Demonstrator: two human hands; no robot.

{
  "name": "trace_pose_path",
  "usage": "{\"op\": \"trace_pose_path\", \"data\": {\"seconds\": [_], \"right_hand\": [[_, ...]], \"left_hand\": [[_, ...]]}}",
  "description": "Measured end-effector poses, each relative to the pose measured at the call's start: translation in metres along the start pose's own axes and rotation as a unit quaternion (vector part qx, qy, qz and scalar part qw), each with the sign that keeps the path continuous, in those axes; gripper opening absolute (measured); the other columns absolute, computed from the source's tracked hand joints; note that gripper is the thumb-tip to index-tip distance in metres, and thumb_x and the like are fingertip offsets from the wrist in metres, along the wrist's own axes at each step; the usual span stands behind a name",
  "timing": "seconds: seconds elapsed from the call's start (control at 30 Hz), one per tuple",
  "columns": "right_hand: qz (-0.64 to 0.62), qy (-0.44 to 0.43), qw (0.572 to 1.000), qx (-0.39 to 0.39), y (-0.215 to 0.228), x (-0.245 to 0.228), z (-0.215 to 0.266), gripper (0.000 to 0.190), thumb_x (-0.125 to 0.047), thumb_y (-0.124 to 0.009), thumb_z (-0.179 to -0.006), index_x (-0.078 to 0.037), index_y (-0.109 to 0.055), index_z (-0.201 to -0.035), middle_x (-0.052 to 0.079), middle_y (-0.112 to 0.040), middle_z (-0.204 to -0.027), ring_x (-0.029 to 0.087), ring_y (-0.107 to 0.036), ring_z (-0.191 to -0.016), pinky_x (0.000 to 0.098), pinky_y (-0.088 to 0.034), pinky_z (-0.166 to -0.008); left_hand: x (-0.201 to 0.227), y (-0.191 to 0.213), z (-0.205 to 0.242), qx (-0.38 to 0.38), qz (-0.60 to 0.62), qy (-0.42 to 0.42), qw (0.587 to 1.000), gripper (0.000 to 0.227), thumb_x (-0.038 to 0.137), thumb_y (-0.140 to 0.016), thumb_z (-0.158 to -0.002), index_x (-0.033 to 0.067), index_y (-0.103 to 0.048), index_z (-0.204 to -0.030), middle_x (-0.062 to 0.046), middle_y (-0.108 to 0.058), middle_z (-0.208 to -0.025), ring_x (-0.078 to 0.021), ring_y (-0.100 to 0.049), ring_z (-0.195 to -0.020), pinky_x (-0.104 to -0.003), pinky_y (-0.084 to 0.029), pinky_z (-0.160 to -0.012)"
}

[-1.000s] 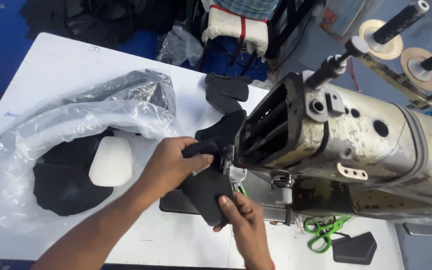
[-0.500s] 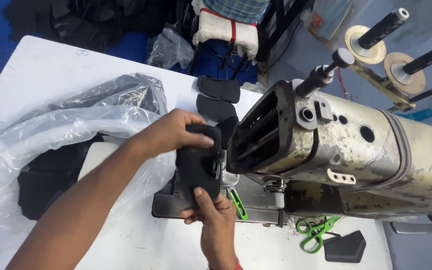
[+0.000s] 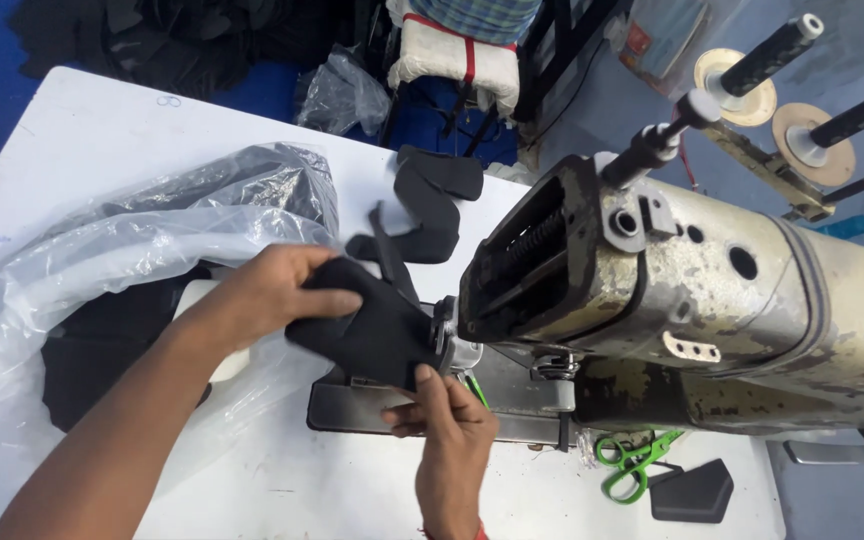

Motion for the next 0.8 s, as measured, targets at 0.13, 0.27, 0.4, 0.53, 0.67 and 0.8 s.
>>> {"op": "trace_pose_path", "data": {"seconds": [0.13, 0.27, 0.4, 0.53, 0.67, 0.8], "right_hand": [[-0.010, -0.009, 1.000, 0.013, 0.001, -0.007, 0.000, 0.030, -0.024, -0.068, -0.095, 0.003, -0.075, -0.082, 0.013, -0.075, -0.067, 0.019, -0.073, -0.053, 0.0289, -0.053, -0.048], [-0.017, -0.017, 1.000, 0.012, -0.002, -0.008, 0.000, 0.031, -0.025, -0.069, -0.094, 0.003, -0.076, -0.084, 0.012, -0.078, -0.071, 0.019, -0.072, -0.054, 0.0289, -0.055, -0.051], [-0.039, -0.024, 0.999, 0.027, -0.003, -0.002, 0.001, 0.026, -0.022, -0.069, -0.093, 0.002, -0.077, -0.086, 0.010, -0.075, -0.070, 0.018, -0.071, -0.056, 0.0294, -0.057, -0.056], [-0.039, 0.035, 0.999, 0.001, 0.009, 0.007, 0.001, 0.021, -0.017, -0.071, -0.095, 0.003, -0.076, -0.092, 0.006, -0.070, -0.075, 0.011, -0.064, -0.065, 0.0272, -0.056, -0.067], [-0.092, 0.019, 0.995, -0.010, 0.015, 0.005, 0.003, 0.018, -0.013, -0.070, -0.094, 0.003, -0.073, -0.104, 0.005, -0.073, -0.087, 0.009, -0.064, -0.078, 0.0235, -0.051, -0.073], [-0.111, -0.008, 0.994, -0.002, 0.020, 0.010, 0.002, 0.021, -0.011, -0.068, -0.092, 0.003, -0.071, -0.107, 0.005, -0.074, -0.089, 0.010, -0.066, -0.078, 0.0257, -0.053, -0.070]], "left_hand": [[-0.020, -0.003, 0.021, 0.003, 0.100, 0.030, 0.995, 0.047, 0.021, -0.085, -0.072, -0.0005, -0.074, -0.112, -0.012, -0.081, -0.097, -0.0157, -0.077, -0.087, -0.030, -0.060, -0.084], [-0.034, -0.006, 0.026, 0.001, 0.162, 0.005, 0.987, 0.050, 0.019, -0.086, -0.072, -0.0041, -0.073, -0.113, -0.013, -0.080, -0.100, -0.0156, -0.074, -0.092, -0.029, -0.056, -0.090], [-0.071, -0.019, 0.034, -0.006, 0.186, 0.014, 0.982, 0.054, 0.019, -0.088, -0.071, -0.0051, -0.070, -0.115, -0.013, -0.078, -0.101, -0.0156, -0.074, -0.093, -0.029, -0.056, -0.091], [-0.090, -0.055, 0.057, -0.033, 0.270, 0.069, 0.960, 0.062, 0.021, -0.087, -0.071, -0.0043, -0.064, -0.124, -0.013, -0.076, -0.100, -0.0179, -0.074, -0.085, -0.031, -0.060, -0.075], [-0.084, -0.089, 0.065, -0.045, 0.310, 0.083, 0.946, 0.065, 0.023, -0.084, -0.073, -0.0054, -0.061, -0.127, -0.014, -0.077, -0.099, -0.0194, -0.077, -0.081, -0.033, -0.063, -0.062], [-0.071, -0.098, 0.064, -0.018, 0.320, 0.061, 0.945, 0.063, 0.024, -0.083, -0.075, -0.0049, -0.061, -0.127, -0.015, -0.077, -0.099, -0.0195, -0.077, -0.080, -0.032, -0.065, -0.063]]}}
Point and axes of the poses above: each hand's wrist, its own z-axis away from the middle knuckle, its own y-axis out of the back of the hand, x = y × z, the point moved 1 cm from there along -z, towards the middle knuckle
